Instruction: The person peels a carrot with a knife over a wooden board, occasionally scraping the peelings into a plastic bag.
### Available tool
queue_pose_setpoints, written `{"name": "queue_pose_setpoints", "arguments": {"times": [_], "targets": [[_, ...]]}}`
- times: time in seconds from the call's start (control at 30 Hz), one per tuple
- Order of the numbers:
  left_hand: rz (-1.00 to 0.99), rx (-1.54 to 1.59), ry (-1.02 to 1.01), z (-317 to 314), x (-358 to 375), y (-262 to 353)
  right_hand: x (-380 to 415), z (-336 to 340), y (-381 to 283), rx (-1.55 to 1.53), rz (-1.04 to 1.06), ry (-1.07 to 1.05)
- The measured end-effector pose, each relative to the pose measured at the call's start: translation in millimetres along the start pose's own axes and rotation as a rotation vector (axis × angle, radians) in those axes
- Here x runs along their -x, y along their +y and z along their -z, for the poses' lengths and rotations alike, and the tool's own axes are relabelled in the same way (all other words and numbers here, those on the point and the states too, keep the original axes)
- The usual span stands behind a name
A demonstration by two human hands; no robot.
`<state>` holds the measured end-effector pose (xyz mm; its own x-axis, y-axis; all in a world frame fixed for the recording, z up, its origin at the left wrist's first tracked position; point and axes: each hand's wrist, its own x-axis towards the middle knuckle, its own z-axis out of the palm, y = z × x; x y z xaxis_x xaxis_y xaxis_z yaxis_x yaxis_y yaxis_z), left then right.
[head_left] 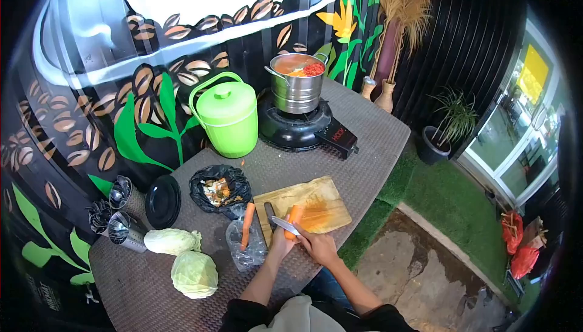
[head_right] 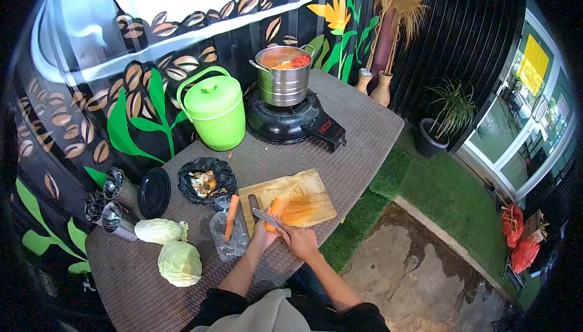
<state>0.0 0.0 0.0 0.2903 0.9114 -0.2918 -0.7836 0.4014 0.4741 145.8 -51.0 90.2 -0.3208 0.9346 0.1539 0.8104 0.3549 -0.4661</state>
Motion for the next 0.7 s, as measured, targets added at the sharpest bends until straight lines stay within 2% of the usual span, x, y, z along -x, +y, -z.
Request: {"name": "queue_pose_setpoints", "arguments": {"times": [0.07, 0.1, 0.17, 0.2, 0.3, 0.37, 0.57, 0.7], "targets": [[0.012, 0.009, 0.127, -13.8, 3.8, 4.6, -0.7, 0.5, -2.6, 0.025, 0.009, 0.087], [0.002, 0.01, 0.108, -6.1, -9.1, 6.4, -7.7, 3.7, -0.5, 0.038, 0.019, 0.101], [0.067, 0.001, -0.127, 30.2, -25.2, 0.8, -9.0, 5.0, -1.2, 0.058, -0.03, 0.054], [0.066, 0.0, -0.127, 26.3, -22.3, 2.3, -8.9, 3.8, 0.4, 0.057, -0.029, 0.054], [0.056, -0.004, -0.025, 6.2, -11.1, 4.9, -9.6, 0.0, 11.1, -0.03, -0.019, -0.005], [-0.028, -0.037, 0.076, -13.2, -1.8, 7.5, -8.6, -2.7, 15.1, -0.137, 0.107, 0.107], [0.017, -0.054, 0.053, -11.8, -2.1, 9.9, -10.9, 14.7, 1.7, -0.016, -0.06, -0.068], [0.018, -0.057, -0.017, 4.7, -11.7, 4.5, -10.9, 8.0, 3.6, -0.026, -0.052, -0.036]]}}
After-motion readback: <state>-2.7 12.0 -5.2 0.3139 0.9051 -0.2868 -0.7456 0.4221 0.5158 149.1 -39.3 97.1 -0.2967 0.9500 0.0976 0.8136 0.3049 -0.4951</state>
